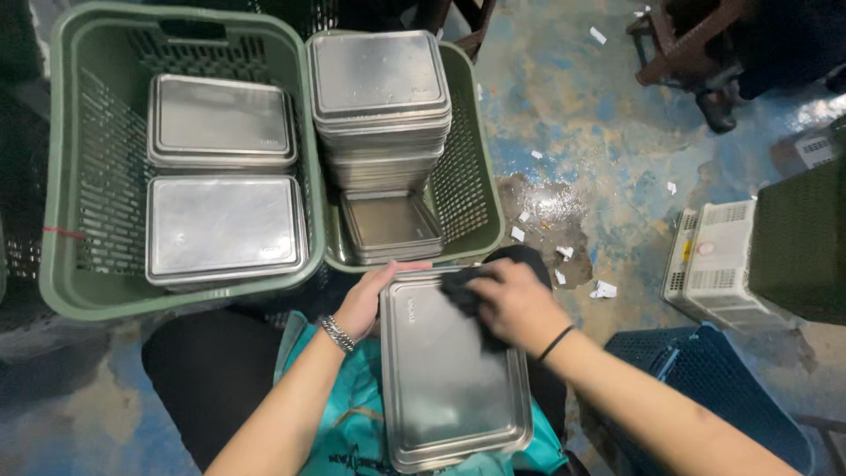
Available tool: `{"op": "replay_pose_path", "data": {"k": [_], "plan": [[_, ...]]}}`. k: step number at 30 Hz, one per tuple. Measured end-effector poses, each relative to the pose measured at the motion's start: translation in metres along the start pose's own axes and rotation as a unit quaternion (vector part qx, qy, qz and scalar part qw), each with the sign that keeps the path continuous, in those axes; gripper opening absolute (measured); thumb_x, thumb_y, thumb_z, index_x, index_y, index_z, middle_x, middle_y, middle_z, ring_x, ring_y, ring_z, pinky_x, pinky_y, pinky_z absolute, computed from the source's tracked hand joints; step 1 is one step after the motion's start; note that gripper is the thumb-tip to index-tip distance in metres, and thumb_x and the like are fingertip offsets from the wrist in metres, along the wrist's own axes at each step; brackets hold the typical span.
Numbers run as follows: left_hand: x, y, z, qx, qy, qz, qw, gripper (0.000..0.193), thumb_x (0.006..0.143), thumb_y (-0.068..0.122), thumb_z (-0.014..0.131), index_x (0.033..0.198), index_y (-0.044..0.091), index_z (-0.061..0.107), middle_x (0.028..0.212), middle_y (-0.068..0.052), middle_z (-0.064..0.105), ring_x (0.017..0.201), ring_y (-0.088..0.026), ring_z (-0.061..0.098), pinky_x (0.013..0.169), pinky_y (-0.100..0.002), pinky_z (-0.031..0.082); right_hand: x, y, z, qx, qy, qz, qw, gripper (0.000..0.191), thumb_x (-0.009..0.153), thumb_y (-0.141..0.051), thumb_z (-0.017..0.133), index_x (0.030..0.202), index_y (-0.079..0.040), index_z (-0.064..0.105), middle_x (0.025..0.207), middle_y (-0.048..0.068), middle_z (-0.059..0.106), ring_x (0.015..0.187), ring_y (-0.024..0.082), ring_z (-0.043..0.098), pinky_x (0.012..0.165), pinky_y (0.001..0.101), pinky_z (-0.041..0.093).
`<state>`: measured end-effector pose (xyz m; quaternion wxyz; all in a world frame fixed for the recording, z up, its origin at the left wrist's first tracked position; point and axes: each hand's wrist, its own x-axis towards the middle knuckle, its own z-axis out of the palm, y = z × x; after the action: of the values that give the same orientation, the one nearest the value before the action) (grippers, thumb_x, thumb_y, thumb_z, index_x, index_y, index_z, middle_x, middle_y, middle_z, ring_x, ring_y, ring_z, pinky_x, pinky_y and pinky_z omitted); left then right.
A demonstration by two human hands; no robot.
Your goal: The person sits on the floor and wipes metal tray lids one at a time with a black cloth, then stacks each wiped lid into a green plastic basket. They repeatedly take a lid from a basket, wipe its surface, and place it onto a growing stack.
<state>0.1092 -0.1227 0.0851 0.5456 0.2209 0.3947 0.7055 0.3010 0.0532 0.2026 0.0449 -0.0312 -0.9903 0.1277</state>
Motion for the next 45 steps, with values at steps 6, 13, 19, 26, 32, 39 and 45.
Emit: {"op": "replay_pose_path", "data": {"k": [6, 13, 19, 26, 32, 39, 45], "plan": [[-0.009, -0.003, -0.004, 0.030, -0.003, -0.003, 1.000, 0.054, 0.107, 0.039, 0.040, 0.138, 0.001, 0.063, 0.130, -0.011, 0.071, 0.119, -0.018, 0.065, 0.106, -0.032, 0.047, -0.057, -0.025, -0.024, -0.089, -0.393, 0.088, 0.911, 0.020, 0.078, -0.012, 0.071, 0.098, -0.008, 0.069, 0.116, 0.020, 0.057, 0.108, 0.039, 0.060, 0.084, 0.0505, 0.056], [-0.002, -0.011, 0.010, -0.025, -0.021, 0.011, 0.999, 0.063, 0.108, 0.050, 0.031, 0.141, 0.005, 0.060, 0.131, -0.010, 0.068, 0.118, -0.018, 0.064, 0.106, -0.032, 0.049, 0.006, 0.017, 0.043, 0.036, 0.007, 0.079, 0.996, 0.044, 0.074, -0.015, 0.076, 0.117, -0.012, 0.069, 0.111, 0.016, 0.062, 0.104, 0.038, 0.062, 0.090, 0.0466, 0.052], [-0.014, -0.019, 0.008, -0.083, 0.067, -0.057, 0.993, 0.070, 0.104, 0.057, 0.022, 0.136, 0.009, 0.063, 0.123, -0.008, 0.069, 0.112, -0.018, 0.066, 0.099, -0.035, 0.052, 0.028, -0.059, 0.061, 0.122, 0.042, -0.063, 0.990, 0.044, 0.076, -0.015, 0.076, 0.117, -0.007, 0.064, 0.123, 0.020, 0.059, 0.105, 0.042, 0.057, 0.089, 0.0485, 0.050], [-0.005, -0.024, -0.001, -0.013, 0.073, -0.004, 0.997, 0.048, 0.108, 0.035, 0.040, 0.132, 0.002, 0.065, 0.126, -0.008, 0.070, 0.116, -0.016, 0.064, 0.104, -0.031, 0.048, -0.002, -0.087, 0.007, 0.163, -0.207, -0.304, 0.916, 0.026, 0.080, -0.013, 0.071, 0.105, -0.012, 0.070, 0.118, 0.009, 0.064, 0.107, 0.032, 0.062, 0.094, 0.0425, 0.052], [-0.009, -0.025, 0.003, -0.009, 0.035, 0.048, 0.998, 0.041, 0.107, 0.025, 0.047, 0.135, -0.001, 0.063, 0.128, -0.011, 0.068, 0.116, -0.017, 0.063, 0.103, -0.032, 0.049, 0.016, 0.008, -0.015, -0.042, -0.130, 0.051, 0.989, 0.031, 0.073, -0.013, 0.072, 0.103, -0.011, 0.074, 0.111, 0.012, 0.066, 0.098, 0.038, 0.061, 0.083, 0.0447, 0.053], [-0.006, -0.040, 0.023, -0.175, 0.072, -0.041, 0.981, 0.058, 0.106, 0.049, 0.034, 0.138, 0.007, 0.060, 0.126, -0.009, 0.069, 0.114, -0.019, 0.065, 0.100, -0.035, 0.052, -0.088, -0.033, 0.009, 0.216, -0.385, -0.205, 0.874, 0.040, 0.062, -0.008, 0.069, 0.101, -0.011, 0.077, 0.119, 0.008, 0.065, 0.110, 0.036, 0.060, 0.089, 0.0424, 0.053], [-0.010, -0.044, 0.022, -0.153, 0.099, -0.024, 0.983, 0.066, 0.108, 0.055, 0.029, 0.140, 0.004, 0.058, 0.132, -0.009, 0.066, 0.122, -0.019, 0.063, 0.108, -0.034, 0.048, 0.037, -0.050, 0.046, 0.151, 0.084, -0.033, 0.984, 0.024, 0.081, -0.012, 0.072, 0.105, -0.008, 0.072, 0.112, 0.014, 0.067, 0.101, 0.037, 0.062, 0.086, 0.0449, 0.053]]}}
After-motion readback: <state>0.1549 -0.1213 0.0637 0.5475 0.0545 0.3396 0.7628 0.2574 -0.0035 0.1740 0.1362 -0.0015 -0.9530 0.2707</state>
